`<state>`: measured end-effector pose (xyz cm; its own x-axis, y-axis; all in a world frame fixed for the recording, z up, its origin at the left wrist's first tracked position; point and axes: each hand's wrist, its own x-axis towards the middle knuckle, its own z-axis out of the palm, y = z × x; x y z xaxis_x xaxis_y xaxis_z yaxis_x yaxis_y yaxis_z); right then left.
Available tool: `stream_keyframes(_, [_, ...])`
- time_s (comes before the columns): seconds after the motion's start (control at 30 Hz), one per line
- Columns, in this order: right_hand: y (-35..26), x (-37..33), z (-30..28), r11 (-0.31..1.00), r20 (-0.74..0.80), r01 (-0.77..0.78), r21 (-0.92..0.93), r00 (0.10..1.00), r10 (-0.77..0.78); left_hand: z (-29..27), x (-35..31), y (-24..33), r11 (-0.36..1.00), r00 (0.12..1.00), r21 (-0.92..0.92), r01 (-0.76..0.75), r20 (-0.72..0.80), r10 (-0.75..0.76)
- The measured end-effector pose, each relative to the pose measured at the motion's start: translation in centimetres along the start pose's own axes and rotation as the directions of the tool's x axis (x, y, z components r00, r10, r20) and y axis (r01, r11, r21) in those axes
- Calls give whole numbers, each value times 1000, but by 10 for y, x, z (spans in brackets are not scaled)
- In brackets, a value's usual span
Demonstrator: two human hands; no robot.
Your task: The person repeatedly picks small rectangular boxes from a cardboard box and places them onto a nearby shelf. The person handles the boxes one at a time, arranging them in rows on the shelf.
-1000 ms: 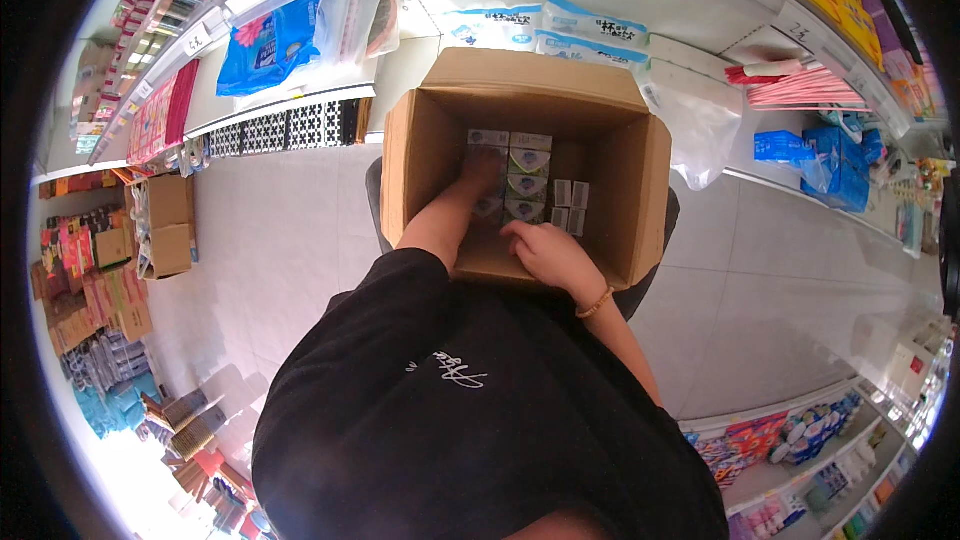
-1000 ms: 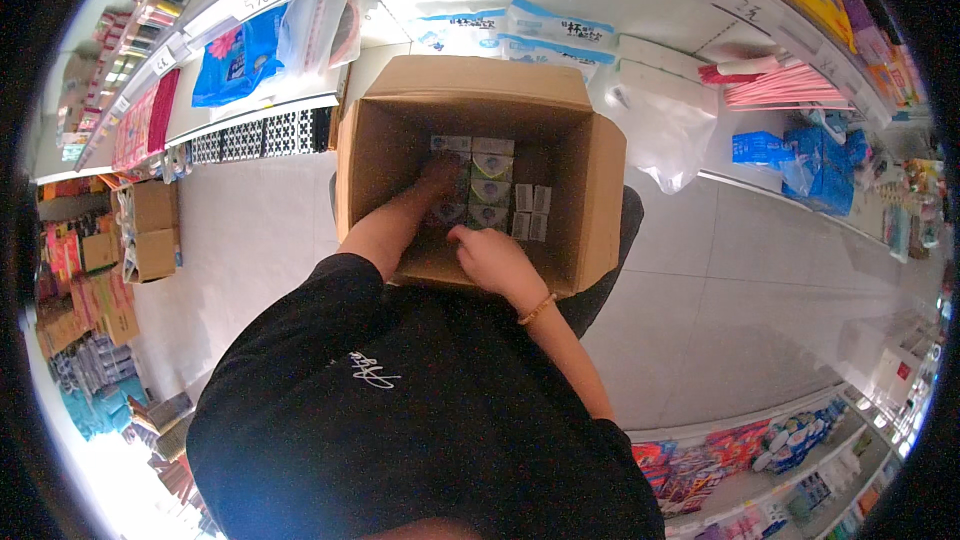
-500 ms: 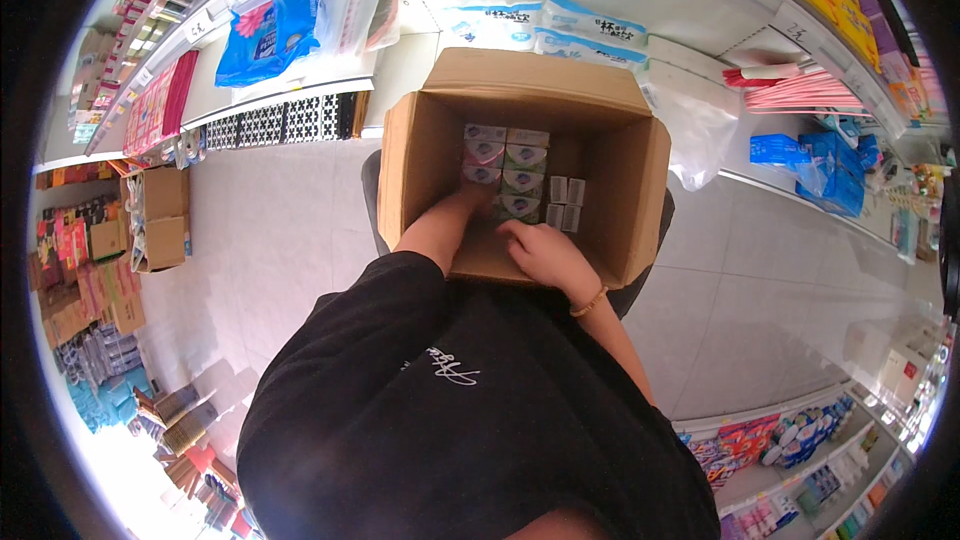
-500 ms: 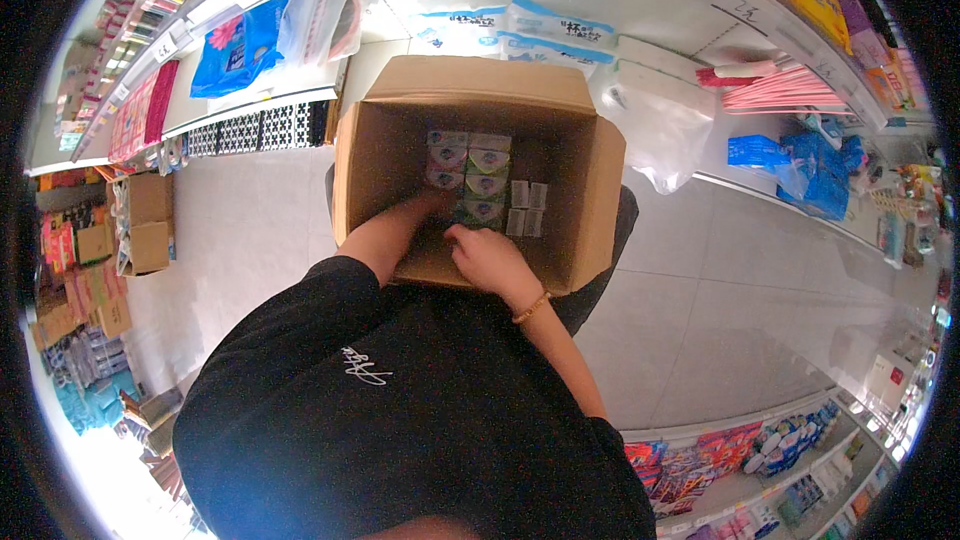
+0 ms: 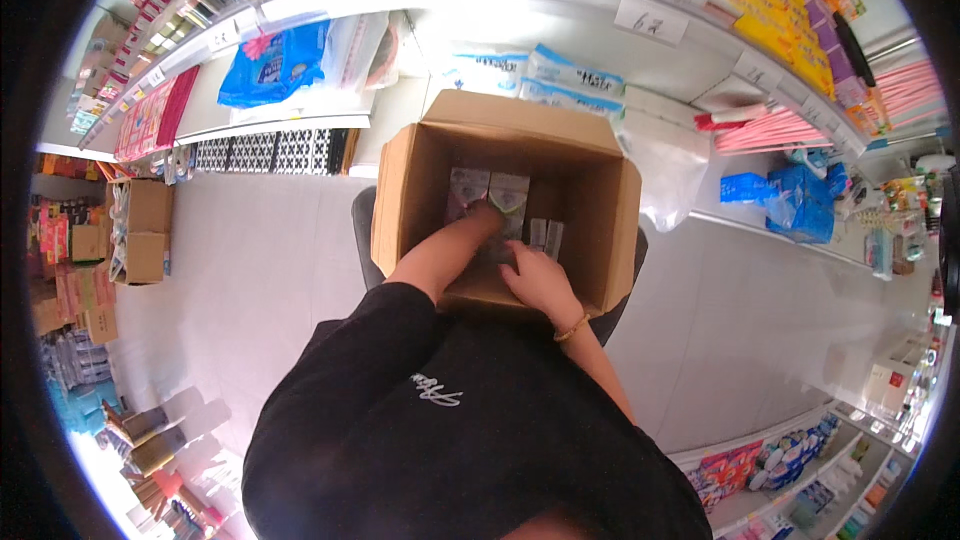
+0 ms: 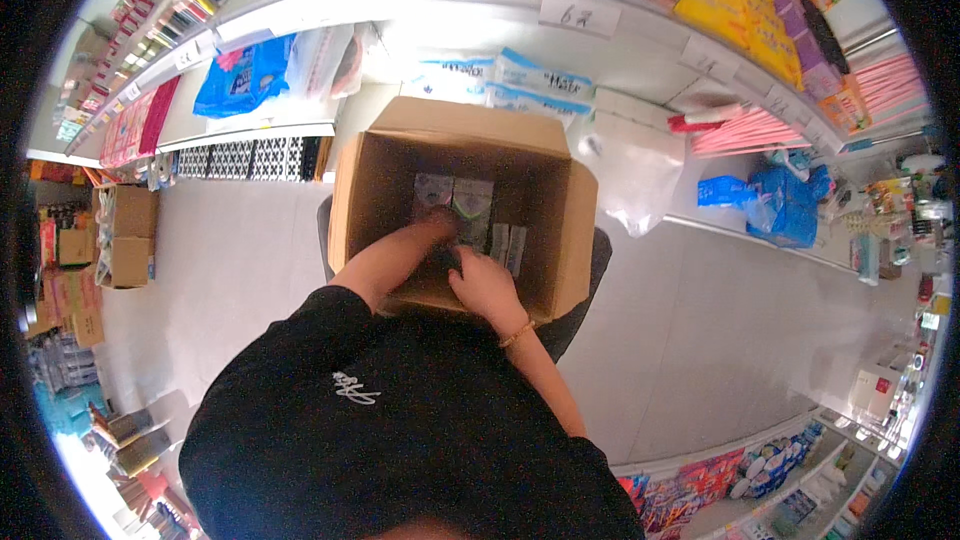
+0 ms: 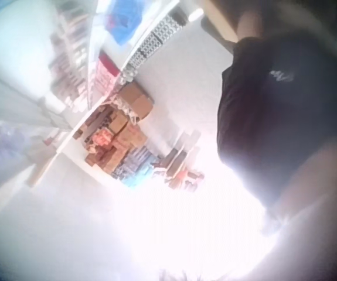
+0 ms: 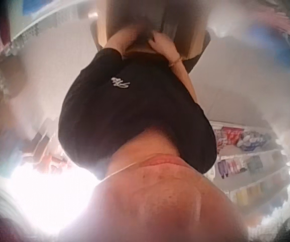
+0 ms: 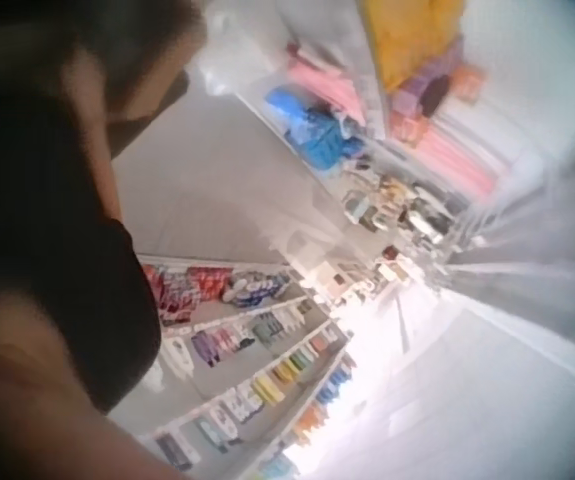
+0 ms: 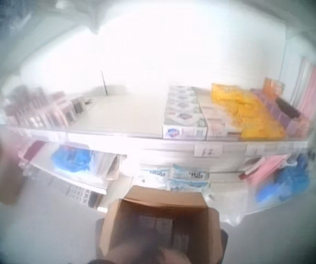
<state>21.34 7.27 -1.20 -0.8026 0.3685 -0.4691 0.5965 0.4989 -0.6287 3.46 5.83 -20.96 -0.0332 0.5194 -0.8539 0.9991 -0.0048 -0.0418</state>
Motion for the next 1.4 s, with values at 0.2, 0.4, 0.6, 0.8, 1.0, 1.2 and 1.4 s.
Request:
stream_keyframes(0.2, [26,18,-2,993,-570,101,65,820,-46,-108,-65,32,968,912,134,-211,-330,244])
stream_keyframes(0.4, [4,5,-11,909,-468,315,272,869,-161,-104,-205,-16,917,761,-164,-365,-620,192])
stream_keyframes(0.6, [-17,-7,-43,816,-342,307,489,928,-144,-83,-257,-30,683,657,-486,-545,-754,-12])
stream_keyframes(0.8, [-14,-5,-66,565,-457,422,709,885,-87,-53,-246,-16,179,462,-541,-822,-816,-348])
stream_keyframes(1.0, [-52,-10,-78,858,-609,503,101,714,-347,-56,-247,-24,148,583,-702,-697,-674,-453])
stream_keyframes(1.2, [-62,1,-86,760,-315,414,-501,731,-605,-41,-227,-27,139,441,-558,-818,-763,-472])
stream_keyframes(1.4, [-131,-31,-199,719,-214,555,-418,709,-672,-42,-236,-29,-168,397,-360,-918,-825,-403])
